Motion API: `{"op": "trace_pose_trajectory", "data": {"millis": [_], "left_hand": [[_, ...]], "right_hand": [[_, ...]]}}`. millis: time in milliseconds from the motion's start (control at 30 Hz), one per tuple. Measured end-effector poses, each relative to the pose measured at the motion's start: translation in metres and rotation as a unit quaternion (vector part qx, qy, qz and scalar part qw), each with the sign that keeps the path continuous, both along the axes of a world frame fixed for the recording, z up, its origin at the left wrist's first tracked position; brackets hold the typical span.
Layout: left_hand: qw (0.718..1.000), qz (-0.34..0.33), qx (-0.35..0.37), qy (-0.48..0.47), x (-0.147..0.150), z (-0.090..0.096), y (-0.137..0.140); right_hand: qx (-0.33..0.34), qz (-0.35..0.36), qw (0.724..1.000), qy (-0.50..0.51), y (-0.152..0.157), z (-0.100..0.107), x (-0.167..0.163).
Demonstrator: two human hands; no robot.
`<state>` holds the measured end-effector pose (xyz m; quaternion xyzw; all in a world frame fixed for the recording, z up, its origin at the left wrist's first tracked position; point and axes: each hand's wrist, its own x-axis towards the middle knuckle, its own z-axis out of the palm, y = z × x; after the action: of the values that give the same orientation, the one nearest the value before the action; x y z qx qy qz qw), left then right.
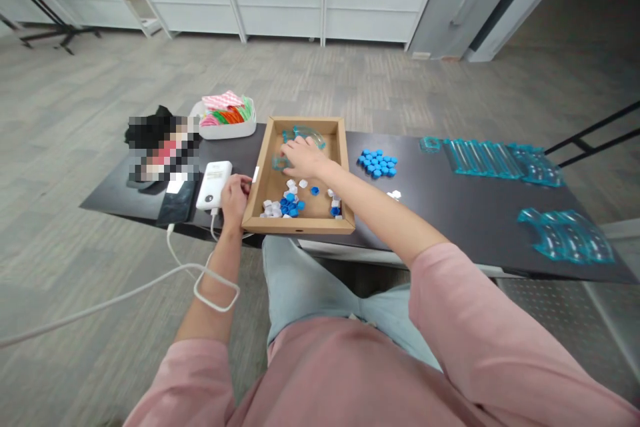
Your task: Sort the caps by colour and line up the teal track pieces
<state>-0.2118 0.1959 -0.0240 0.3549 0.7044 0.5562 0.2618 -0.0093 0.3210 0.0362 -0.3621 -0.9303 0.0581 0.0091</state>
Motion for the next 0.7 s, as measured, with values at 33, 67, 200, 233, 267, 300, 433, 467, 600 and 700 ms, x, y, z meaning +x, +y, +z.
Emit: {"op": "trace_pose_trajectory", "data": {"millis": [33, 67, 200, 233, 267, 300, 433, 467, 600, 700], "left_hand": [[1.0, -0.002, 0.001, -0.008, 0.0, 0.0, 0.0], [1.0, -0.004, 0.002, -0.017, 0.001, 0.0, 0.0], [1.0, -0.008, 0.008, -0.017, 0.0, -0.001, -0.001], [1.0, -0.008, 0.01, -0.012, 0.0, -0.001, -0.001], [1.0, -0.008, 0.011, -0.006, 0.0, -0.002, -0.002], [1.0, -0.009, 0.009, -0.003, -0.001, -0.002, -0.002], [1.0, -0.006, -0.002, 0.004, -0.001, 0.0, -0.002], [1.0, -0.006, -0.004, 0.007, 0.0, 0.001, -0.002], [0.999, 0.0, -0.018, 0.03, 0.002, 0.007, -0.002], [0.999, 0.011, -0.017, 0.039, 0.004, 0.009, -0.002]], "right_hand": [[-0.002, 0.001, 1.0, -0.021, 0.001, -0.003, -0.009], [-0.005, 0.001, 0.999, -0.036, 0.002, -0.006, -0.015], [-0.015, -0.012, 1.0, -0.01, 0.005, -0.01, -0.011], [-0.017, -0.019, 0.999, 0.02, 0.005, -0.009, -0.004], [-0.018, -0.027, 0.998, 0.056, 0.005, -0.006, 0.005], [-0.018, -0.036, 0.995, 0.092, 0.005, -0.002, 0.017], [-0.012, -0.1, 0.977, 0.19, -0.001, 0.024, 0.084], [-0.006, -0.125, 0.972, 0.201, -0.002, 0.03, 0.106], [0.02, -0.21, 0.948, 0.239, 0.002, 0.038, 0.202], [0.016, -0.277, 0.913, 0.298, 0.01, 0.028, 0.267]]}}
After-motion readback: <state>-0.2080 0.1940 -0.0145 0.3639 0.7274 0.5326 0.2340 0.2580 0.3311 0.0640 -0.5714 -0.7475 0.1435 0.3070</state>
